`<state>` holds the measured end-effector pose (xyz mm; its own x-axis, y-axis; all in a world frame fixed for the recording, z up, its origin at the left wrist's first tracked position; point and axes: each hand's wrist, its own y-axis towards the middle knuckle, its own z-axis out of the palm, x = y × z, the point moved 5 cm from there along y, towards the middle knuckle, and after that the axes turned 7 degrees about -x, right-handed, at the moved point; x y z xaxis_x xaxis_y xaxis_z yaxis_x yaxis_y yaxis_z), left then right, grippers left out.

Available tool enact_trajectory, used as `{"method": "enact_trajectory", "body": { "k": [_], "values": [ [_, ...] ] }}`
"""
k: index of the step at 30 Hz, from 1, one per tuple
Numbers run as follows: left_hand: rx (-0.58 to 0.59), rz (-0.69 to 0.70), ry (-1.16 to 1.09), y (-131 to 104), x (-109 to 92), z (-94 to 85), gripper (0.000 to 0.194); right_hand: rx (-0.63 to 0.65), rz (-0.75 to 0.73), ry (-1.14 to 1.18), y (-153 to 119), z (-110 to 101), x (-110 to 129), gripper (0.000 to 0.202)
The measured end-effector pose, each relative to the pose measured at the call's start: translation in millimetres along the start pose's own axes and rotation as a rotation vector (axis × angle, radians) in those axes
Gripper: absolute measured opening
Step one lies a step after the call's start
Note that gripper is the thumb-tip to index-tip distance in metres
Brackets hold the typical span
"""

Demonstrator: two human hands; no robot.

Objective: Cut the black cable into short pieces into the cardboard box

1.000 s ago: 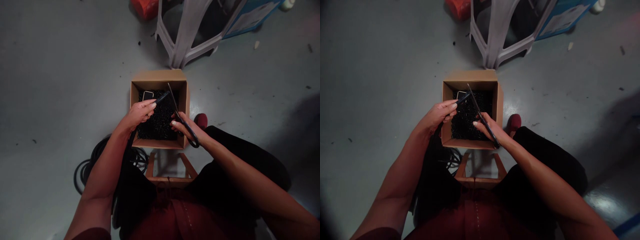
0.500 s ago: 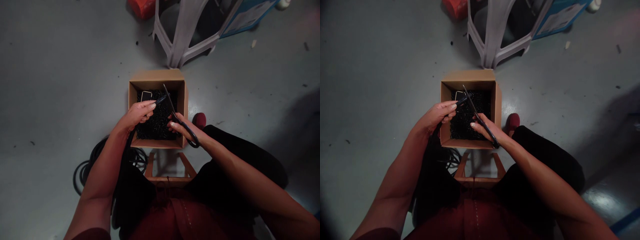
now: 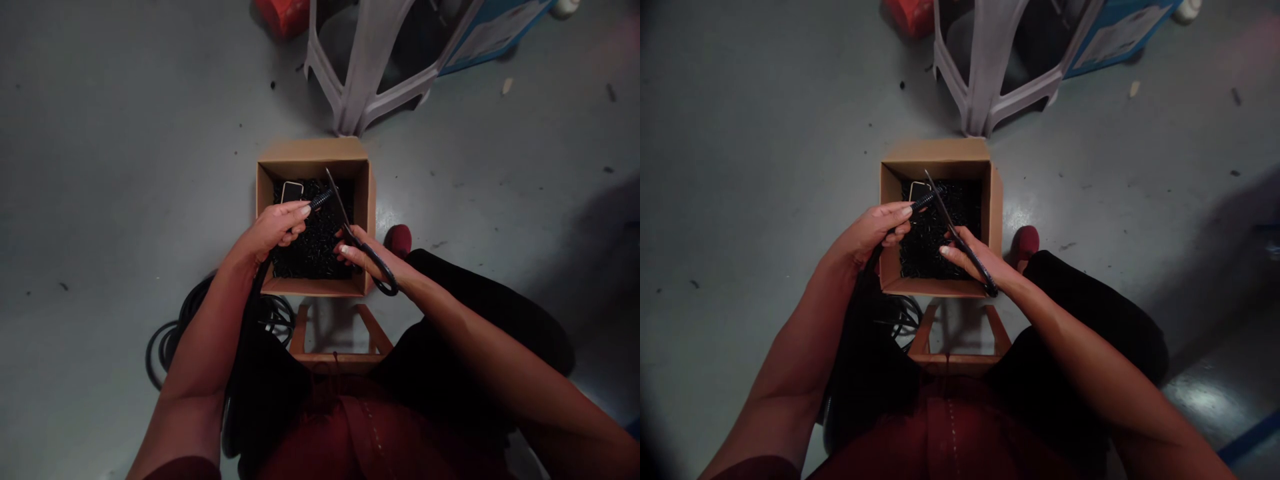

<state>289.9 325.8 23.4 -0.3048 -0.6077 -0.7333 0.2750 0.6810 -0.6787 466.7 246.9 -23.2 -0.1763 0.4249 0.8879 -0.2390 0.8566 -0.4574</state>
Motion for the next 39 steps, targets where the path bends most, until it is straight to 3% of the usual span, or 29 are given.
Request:
{"method": "enact_trajectory", "body": {
  "k": [10,19,34,39],
  "values": [
    [0.103,0.008,0.053,1,3,1.7,0.044,-0.001,-0.02,-0.078,-1,0,2,0.052],
    [0.068,-0.009,0.14,3,4,1.8,0.039,-0.196,-0.031,-0.483,-3,-5,14,0.053],
    [0.066,0.013,0.208,7,7,2.2,0.032,-0.188,0.03,-0.529,-2,-8,9,0.026],
    [-0.028,0.053,0.233,12,11,-1.5,0.037,-0.171,0.044,-0.503,-2,-5,4,0.021]
  ]
}}
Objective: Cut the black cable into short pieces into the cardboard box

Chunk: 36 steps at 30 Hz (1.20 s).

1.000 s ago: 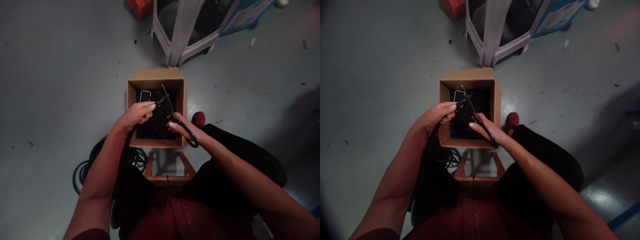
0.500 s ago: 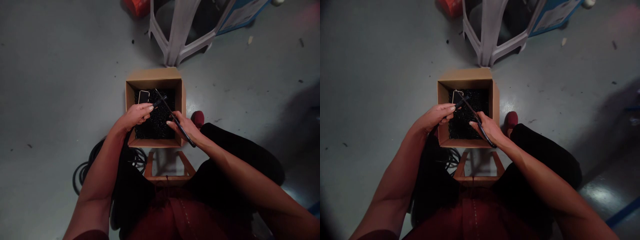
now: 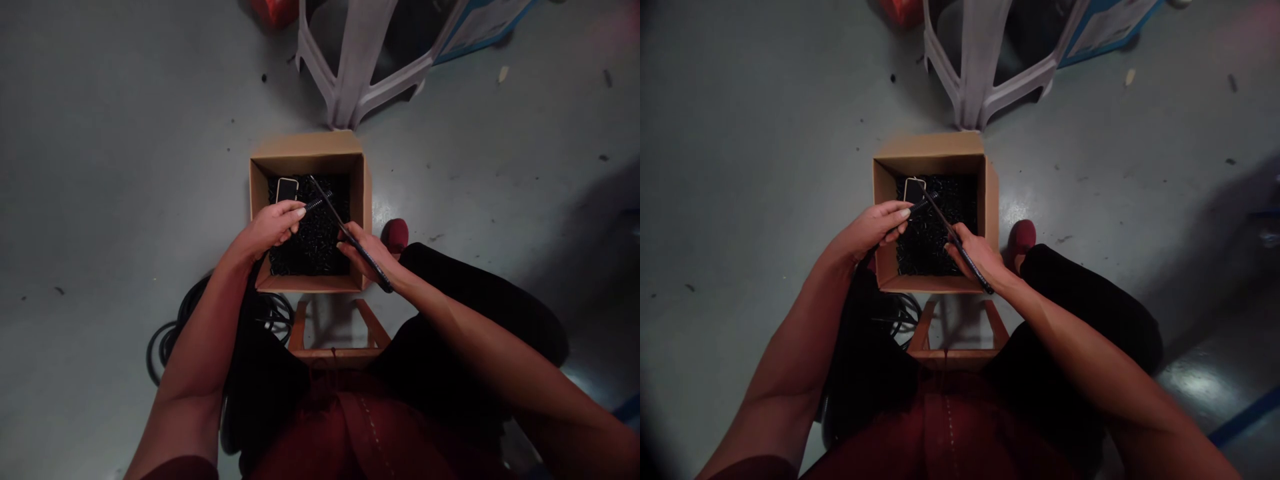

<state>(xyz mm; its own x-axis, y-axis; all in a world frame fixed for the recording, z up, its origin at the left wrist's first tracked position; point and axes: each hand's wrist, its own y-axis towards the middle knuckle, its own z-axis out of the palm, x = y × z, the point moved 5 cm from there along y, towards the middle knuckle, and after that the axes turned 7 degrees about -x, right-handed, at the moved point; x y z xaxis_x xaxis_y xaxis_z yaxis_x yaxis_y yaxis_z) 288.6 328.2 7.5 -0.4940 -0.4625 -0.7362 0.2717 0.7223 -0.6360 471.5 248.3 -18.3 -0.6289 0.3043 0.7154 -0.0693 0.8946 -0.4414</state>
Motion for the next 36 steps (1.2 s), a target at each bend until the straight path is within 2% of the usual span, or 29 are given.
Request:
{"method": "enact_trajectory", "body": {
  "k": [7,15,25,32,36],
  "values": [
    [0.016,0.042,0.051,3,4,-1.4,0.036,0.011,0.031,0.026,0,2,0,0.019],
    [-0.034,0.133,0.184,4,1,-3.6,0.038,0.002,0.029,0.018,0,4,0,0.013],
    [-0.095,0.126,0.269,2,-2,-5.4,0.039,-0.018,0.036,0.047,1,10,-6,0.009],
    [-0.092,0.093,0.217,5,0,-4.8,0.032,0.107,0.258,0.415,-3,21,-13,0.016],
    [-0.091,0.075,0.155,5,1,-6.4,0.028,0.101,0.241,0.542,-1,26,-14,0.022]
  ]
}}
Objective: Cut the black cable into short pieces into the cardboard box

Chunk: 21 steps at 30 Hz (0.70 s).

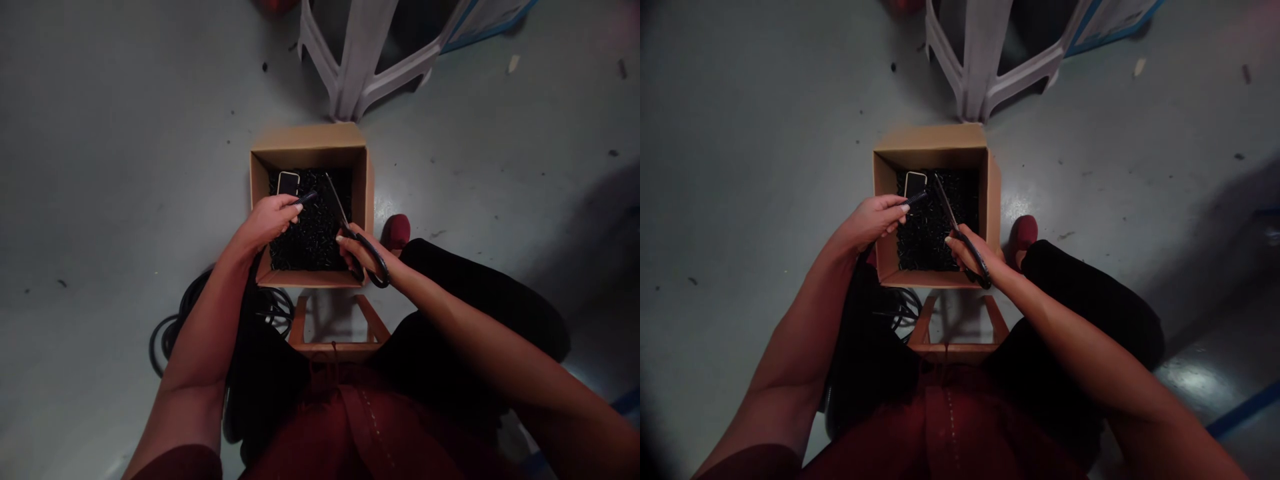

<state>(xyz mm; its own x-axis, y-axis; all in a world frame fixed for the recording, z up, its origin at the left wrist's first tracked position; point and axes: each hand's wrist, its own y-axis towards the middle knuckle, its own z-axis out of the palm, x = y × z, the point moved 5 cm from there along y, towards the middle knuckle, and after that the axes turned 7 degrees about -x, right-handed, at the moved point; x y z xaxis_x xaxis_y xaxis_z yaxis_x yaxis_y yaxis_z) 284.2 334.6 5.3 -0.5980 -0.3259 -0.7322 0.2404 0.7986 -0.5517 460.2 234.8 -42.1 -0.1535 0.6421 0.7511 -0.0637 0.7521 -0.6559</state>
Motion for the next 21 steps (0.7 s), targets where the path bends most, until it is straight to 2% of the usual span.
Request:
{"method": "enact_trajectory", "body": {
  "k": [5,12,21],
  "values": [
    [-0.016,-0.052,-0.081,-3,-4,-4.5,0.024,0.045,-0.034,0.039,2,5,-9,0.029],
    [-0.053,-0.088,-0.097,-4,-7,-7.9,0.025,0.12,-0.027,0.01,-7,15,-13,0.026],
    [0.008,-0.058,-0.126,-1,-3,-0.2,0.023,0.155,-0.065,0.024,-8,17,-8,0.026]
  ]
}}
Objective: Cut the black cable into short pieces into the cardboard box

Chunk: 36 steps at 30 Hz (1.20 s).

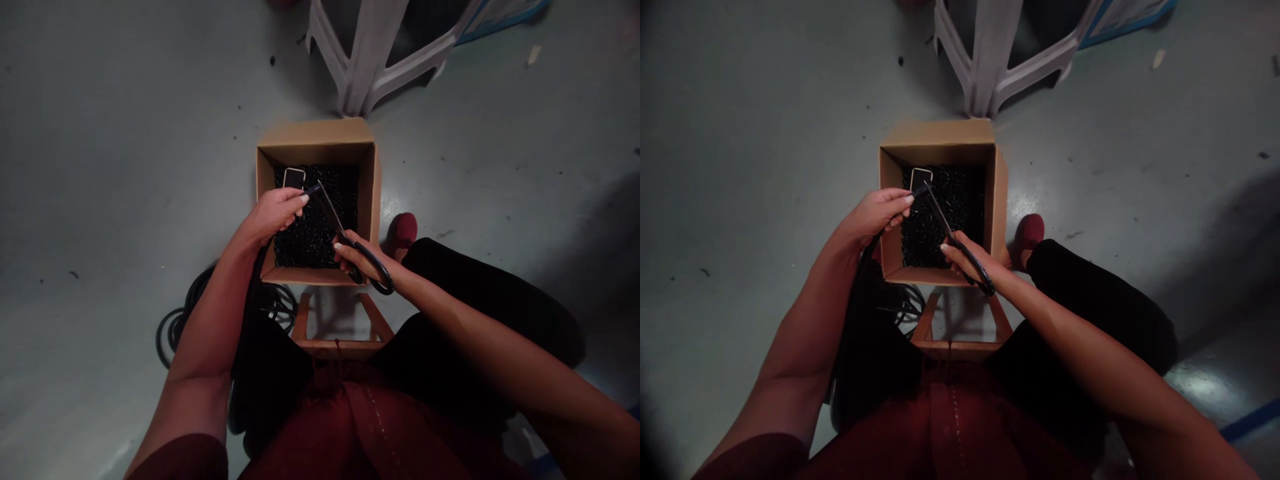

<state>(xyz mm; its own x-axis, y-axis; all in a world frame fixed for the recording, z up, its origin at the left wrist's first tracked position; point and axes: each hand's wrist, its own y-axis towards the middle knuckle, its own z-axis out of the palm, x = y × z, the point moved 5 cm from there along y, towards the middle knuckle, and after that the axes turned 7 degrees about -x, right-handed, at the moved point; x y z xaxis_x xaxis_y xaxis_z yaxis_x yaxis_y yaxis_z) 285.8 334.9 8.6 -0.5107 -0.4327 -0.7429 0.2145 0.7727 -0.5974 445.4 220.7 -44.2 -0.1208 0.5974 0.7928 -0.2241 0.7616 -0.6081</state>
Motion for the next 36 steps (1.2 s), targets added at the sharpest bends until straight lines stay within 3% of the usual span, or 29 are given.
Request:
{"method": "enact_trajectory", "body": {
  "k": [13,24,36],
  "values": [
    [0.1,0.017,-0.033,0,5,11.1,0.03,0.067,-0.045,0.159,1,0,3,0.036],
    [0.097,-0.011,-0.146,0,6,14.9,0.034,-0.054,-0.073,0.043,2,-5,6,0.033],
    [0.102,-0.024,-0.182,-1,4,17.0,0.032,-0.006,-0.085,-0.036,1,-4,7,0.042]
  ]
}}
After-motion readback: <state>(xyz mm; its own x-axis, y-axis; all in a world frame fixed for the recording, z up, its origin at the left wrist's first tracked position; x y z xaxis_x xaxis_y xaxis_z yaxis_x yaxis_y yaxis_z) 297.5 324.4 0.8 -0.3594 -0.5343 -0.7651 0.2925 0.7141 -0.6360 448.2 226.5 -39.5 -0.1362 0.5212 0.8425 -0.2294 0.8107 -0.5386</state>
